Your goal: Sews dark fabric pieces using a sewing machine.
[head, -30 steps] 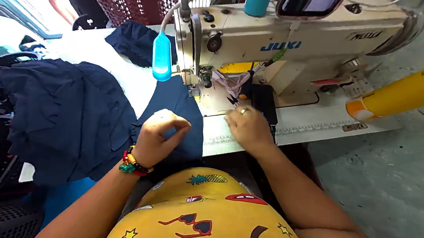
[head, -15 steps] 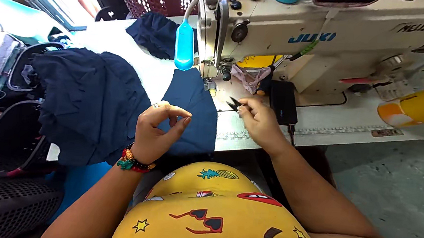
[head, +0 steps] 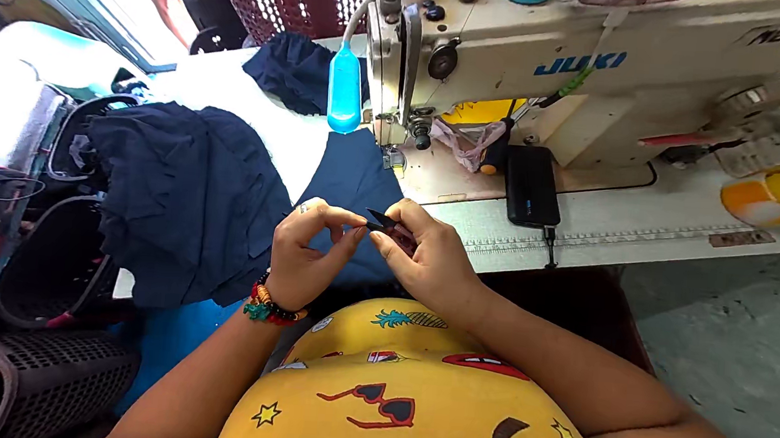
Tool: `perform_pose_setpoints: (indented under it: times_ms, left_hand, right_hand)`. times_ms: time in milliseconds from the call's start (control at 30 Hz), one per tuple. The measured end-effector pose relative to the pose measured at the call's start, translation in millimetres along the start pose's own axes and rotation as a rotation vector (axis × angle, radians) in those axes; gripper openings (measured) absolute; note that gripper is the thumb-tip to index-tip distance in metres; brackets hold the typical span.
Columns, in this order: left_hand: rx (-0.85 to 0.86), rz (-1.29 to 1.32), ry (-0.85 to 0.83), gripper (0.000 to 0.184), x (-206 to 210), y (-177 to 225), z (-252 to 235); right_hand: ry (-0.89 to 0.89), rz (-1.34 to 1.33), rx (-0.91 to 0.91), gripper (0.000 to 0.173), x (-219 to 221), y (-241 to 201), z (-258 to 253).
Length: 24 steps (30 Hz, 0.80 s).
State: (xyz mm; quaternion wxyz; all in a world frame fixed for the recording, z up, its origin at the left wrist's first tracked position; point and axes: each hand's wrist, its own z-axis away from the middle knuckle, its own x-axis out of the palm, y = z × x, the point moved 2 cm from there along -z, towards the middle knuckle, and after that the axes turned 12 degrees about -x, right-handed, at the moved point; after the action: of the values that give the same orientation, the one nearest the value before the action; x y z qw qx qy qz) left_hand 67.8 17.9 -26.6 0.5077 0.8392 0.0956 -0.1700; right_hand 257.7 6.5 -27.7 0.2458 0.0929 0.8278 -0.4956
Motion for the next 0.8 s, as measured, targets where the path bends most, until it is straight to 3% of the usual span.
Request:
perform_pose_setpoints:
  times_ms: [533, 667, 800]
  left_hand:
    - [-0.016, 0.070, 0.022, 0.007, 6, -3, 5]
    - [-0.042, 0.052, 0.009, 0.008, 5, -5, 4]
    - [-0.067, 0.010, 0.002, 0.011, 4, -18, 3]
  right_hand:
    - [0.146, 0.359, -0.301, 0.019, 10, -1, 1]
    - [0.094, 0.399, -0.242, 0.021, 1, 9, 0]
    - [0.008, 0.637, -0.029, 0.024, -21, 45, -7]
